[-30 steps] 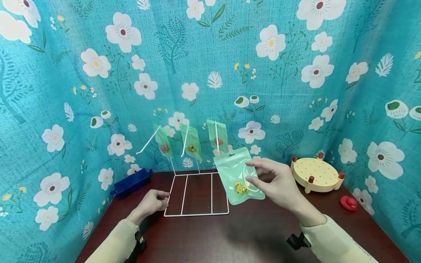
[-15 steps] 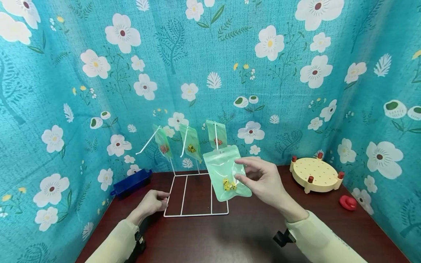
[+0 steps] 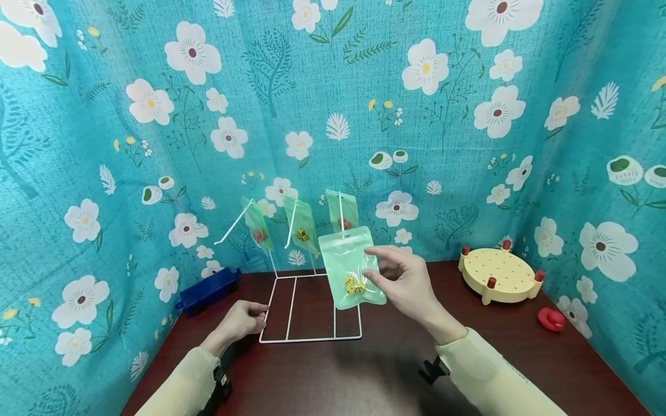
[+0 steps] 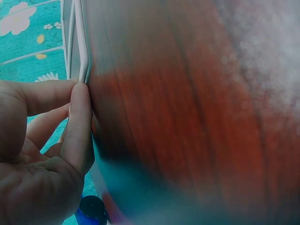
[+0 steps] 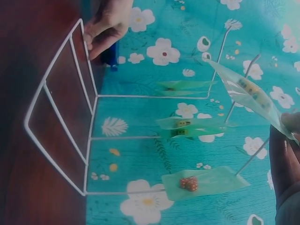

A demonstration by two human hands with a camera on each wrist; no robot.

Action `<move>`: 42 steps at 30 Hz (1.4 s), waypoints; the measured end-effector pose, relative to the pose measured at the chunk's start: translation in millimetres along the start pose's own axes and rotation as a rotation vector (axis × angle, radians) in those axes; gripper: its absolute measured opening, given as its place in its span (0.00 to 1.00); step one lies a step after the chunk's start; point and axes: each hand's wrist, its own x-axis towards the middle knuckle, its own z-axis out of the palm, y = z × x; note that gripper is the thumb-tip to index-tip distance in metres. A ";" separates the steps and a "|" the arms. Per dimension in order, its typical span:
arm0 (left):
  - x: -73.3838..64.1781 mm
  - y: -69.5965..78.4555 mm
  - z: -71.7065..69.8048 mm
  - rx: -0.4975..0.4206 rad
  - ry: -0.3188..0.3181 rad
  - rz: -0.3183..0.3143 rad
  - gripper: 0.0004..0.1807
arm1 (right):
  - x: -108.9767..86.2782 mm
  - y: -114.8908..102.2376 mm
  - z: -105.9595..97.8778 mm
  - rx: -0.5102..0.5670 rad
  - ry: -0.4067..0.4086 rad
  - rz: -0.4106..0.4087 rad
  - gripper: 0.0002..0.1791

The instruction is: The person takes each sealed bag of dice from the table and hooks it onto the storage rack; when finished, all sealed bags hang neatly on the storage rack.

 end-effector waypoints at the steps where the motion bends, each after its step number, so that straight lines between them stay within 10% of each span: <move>1: -0.4 0.0 -0.4 0.000 0.000 0.004 0.23 | 0.5 2.5 1.6 0.001 0.010 0.001 0.28; 42: -4.7 4.7 1.6 -0.008 0.019 0.032 0.23 | 62.9 67.7 55.1 -0.027 0.239 0.173 0.22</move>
